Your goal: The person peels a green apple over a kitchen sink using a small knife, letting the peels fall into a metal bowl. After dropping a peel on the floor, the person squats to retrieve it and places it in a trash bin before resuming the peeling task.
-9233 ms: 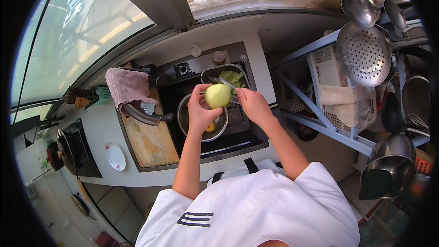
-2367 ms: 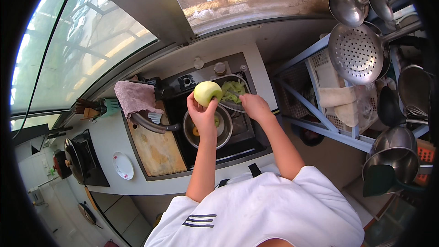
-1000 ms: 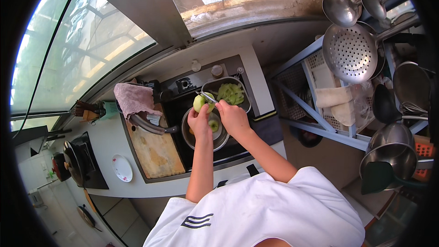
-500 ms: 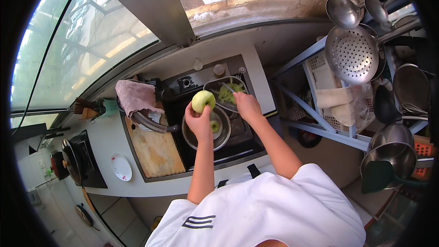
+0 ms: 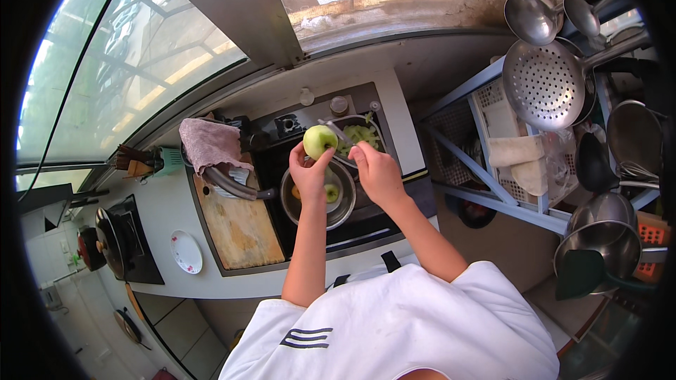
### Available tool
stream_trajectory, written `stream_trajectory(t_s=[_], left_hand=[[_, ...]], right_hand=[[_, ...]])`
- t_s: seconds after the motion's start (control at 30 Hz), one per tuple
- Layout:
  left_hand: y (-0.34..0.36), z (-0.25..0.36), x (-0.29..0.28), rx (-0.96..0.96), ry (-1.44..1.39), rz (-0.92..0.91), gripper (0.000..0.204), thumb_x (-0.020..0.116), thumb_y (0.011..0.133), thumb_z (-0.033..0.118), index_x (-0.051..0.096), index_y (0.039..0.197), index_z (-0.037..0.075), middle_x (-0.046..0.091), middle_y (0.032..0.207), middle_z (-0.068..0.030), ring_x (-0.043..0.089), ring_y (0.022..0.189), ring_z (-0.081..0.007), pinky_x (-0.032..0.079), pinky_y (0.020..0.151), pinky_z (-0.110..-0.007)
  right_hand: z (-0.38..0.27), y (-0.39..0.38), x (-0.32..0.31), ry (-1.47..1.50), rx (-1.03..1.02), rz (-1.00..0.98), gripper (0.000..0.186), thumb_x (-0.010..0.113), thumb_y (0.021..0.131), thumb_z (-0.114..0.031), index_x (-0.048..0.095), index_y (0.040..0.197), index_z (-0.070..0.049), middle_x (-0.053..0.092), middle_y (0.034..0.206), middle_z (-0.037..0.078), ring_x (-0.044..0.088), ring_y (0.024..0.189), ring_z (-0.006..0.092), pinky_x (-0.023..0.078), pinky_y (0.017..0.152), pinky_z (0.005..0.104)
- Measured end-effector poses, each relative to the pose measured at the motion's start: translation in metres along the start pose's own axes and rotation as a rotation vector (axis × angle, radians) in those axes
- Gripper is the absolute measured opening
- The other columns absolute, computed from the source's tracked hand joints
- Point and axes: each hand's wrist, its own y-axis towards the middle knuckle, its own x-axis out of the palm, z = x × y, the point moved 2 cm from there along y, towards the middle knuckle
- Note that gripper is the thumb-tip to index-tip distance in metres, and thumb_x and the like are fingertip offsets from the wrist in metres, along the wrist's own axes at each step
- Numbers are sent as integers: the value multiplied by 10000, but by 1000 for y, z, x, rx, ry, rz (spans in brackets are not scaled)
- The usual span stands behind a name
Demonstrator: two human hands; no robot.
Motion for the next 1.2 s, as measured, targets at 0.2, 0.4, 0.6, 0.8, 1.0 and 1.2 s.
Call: stream_trajectory(t_s=[0.2, 0.4, 0.6, 0.8, 1.0, 1.2], left_hand=[[-12, 11, 12, 29, -17, 33, 535, 782, 697, -94, 532, 1160, -1, 594, 1155, -101, 626, 1000, -189, 527, 879, -311], [-5, -26, -3, -82, -118, 26, 536, 781, 682, -103, 534, 1147, -3, 607, 1130, -103, 616, 1037, -189, 535, 892, -316], [-10, 0, 2, -131, -215, -41, 535, 723, 723, -101, 518, 1209, -11, 612, 1146, -105, 620, 1053, -202, 525, 915, -326], [2, 12, -2, -107, -112, -48, 553, 735, 742, -65, 525, 1250, 0, 609, 1147, -81, 624, 1044, -188, 519, 917, -322], [2, 18, 7, 31, -46, -30, 614, 780, 735, -65, 527, 1292, -16, 620, 1184, -92, 635, 1057, -184, 520, 922, -311], [-12, 25, 19, 105, -58, 27, 621, 758, 737, -109, 528, 1307, -25, 620, 1206, -105, 632, 1088, -193, 518, 936, -307]], right_hand=[[2, -7, 16, -240, -30, -66, 296, 467, 1034, -311, 535, 877, -69, 627, 619, 169, 635, 587, 399, 480, 504, 502], [22, -8, 29, -245, 99, -36, 318, 453, 1035, -316, 567, 893, -55, 641, 667, 209, 646, 663, 431, 495, 573, 547], [78, 19, 19, -334, 197, -45, 356, 438, 1036, -333, 621, 917, -52, 665, 756, 237, 644, 746, 460, 513, 667, 548], [78, 29, 12, -415, 172, -119, 378, 424, 1044, -339, 615, 901, -46, 671, 751, 208, 642, 722, 446, 518, 649, 518], [-1, 6, 0, 71, -68, 38, 312, 458, 1038, -298, 572, 907, -38, 639, 690, 193, 636, 694, 416, 478, 577, 492], [-5, -3, 12, -131, -76, -82, 312, 466, 1038, -311, 521, 880, -48, 589, 625, 199, 604, 609, 424, 447, 520, 516]])
